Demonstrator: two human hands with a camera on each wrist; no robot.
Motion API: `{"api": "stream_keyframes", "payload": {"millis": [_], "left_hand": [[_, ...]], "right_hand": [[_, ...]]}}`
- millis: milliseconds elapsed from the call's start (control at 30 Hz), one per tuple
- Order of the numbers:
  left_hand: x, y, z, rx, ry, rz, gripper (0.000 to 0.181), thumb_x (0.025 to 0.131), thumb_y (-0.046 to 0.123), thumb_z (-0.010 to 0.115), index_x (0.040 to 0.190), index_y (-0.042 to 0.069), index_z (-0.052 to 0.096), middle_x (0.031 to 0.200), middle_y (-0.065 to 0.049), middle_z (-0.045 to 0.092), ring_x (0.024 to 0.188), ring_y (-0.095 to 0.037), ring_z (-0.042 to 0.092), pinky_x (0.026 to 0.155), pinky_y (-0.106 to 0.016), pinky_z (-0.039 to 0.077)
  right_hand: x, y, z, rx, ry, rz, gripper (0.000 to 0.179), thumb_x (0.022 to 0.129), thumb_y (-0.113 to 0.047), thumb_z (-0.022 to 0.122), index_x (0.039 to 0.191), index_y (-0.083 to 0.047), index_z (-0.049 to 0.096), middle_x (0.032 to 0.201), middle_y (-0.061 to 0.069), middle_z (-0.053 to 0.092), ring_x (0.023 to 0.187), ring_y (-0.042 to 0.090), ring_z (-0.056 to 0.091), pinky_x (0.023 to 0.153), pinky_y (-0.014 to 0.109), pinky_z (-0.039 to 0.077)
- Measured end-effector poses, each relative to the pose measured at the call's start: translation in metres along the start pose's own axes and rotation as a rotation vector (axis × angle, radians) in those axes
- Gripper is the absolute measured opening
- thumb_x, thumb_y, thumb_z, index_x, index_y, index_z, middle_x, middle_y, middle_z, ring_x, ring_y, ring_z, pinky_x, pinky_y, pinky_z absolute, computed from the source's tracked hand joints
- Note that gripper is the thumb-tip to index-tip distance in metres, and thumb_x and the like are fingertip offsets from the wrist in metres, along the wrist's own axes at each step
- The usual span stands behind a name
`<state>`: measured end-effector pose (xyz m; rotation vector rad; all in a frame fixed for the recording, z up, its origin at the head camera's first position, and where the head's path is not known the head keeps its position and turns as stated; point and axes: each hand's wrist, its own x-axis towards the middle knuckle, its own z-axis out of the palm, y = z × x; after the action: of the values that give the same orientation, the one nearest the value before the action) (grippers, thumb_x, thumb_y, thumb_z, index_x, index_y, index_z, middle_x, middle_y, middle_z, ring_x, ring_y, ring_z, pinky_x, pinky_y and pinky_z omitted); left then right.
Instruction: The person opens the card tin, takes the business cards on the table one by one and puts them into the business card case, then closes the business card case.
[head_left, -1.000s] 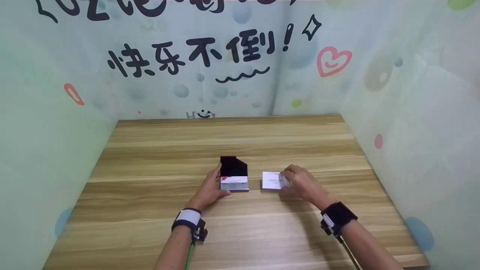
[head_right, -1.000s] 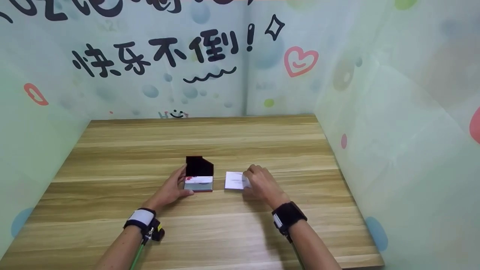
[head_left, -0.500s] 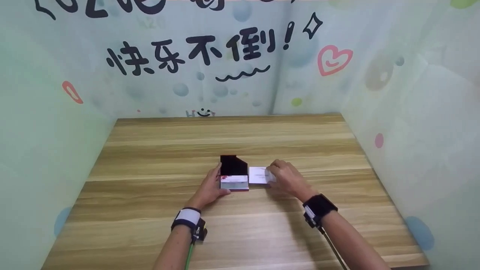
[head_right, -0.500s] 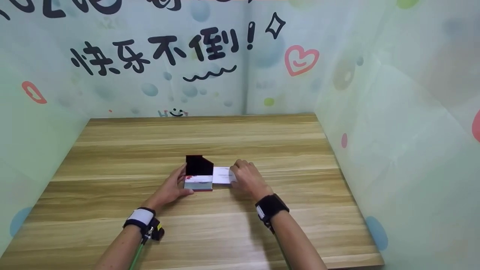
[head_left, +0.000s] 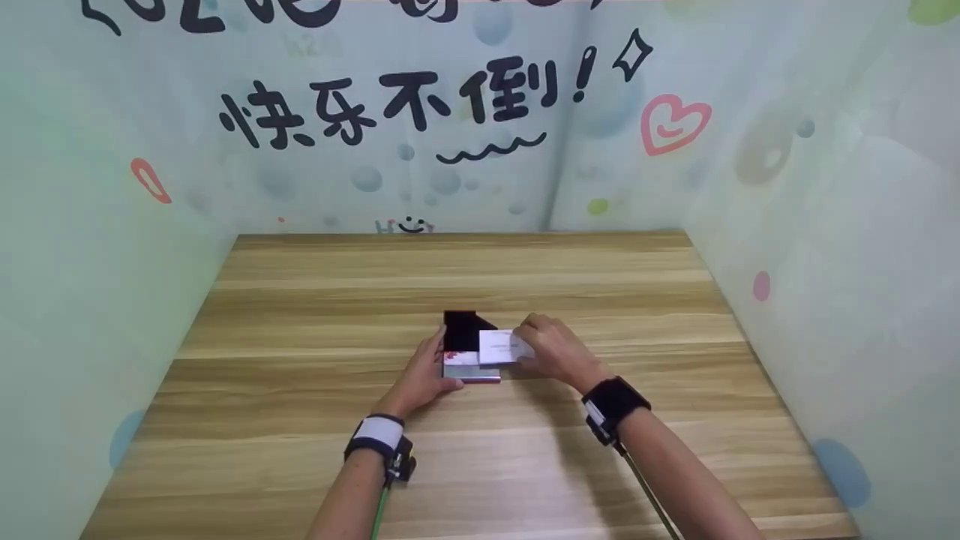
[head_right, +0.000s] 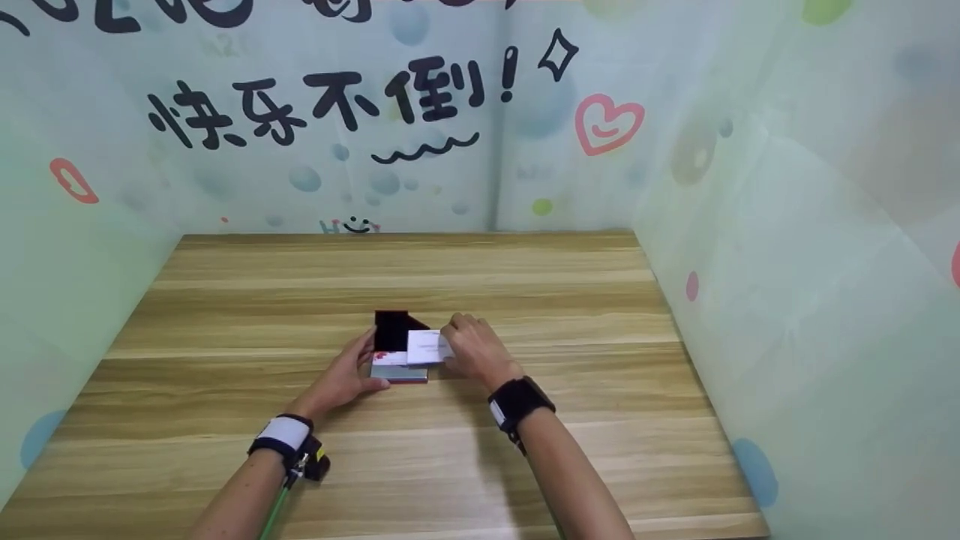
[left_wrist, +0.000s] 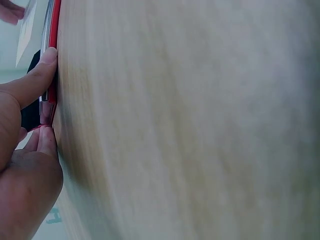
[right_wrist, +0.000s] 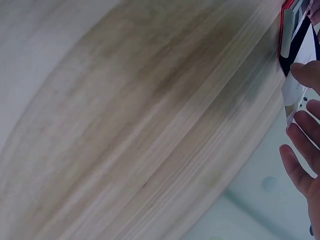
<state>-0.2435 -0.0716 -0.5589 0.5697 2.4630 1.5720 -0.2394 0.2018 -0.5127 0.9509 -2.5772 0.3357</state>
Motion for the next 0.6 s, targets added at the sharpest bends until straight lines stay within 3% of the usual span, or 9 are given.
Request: {"api": "stream_keyframes", "payload": {"millis": [367, 600], "left_hand": [[0.0, 0.0, 0.002, 0.014, -0.013, -0.032, 0.104, 0.077, 0.002, 0.081, 0.159, 0.001, 0.016, 0.157, -0.032, 0.028, 0.139, -0.047, 0.043, 0.123, -0.054, 0.031], [0.001, 0.0, 0.0, 0.019, -0.003, -0.03, 0.104, 0.077, 0.001, 0.081, 0.159, 0.002, 0.017, 0.158, -0.032, 0.025, 0.14, -0.046, 0.041, 0.124, -0.054, 0.029]], "right_hand": [[0.018, -0.013, 0.015, -0.009, -0.05, 0.027, 0.034, 0.076, -0.018, 0.081, 0.104, -0.002, 0.072, 0.099, 0.014, 0.066, 0.089, 0.03, 0.065, 0.076, 0.044, 0.059], [0.029, -0.023, 0.024, 0.04, -0.085, 0.075, 0.038, 0.076, -0.016, 0.083, 0.108, 0.0, 0.07, 0.103, 0.016, 0.065, 0.089, 0.032, 0.065, 0.08, 0.044, 0.06]]}}
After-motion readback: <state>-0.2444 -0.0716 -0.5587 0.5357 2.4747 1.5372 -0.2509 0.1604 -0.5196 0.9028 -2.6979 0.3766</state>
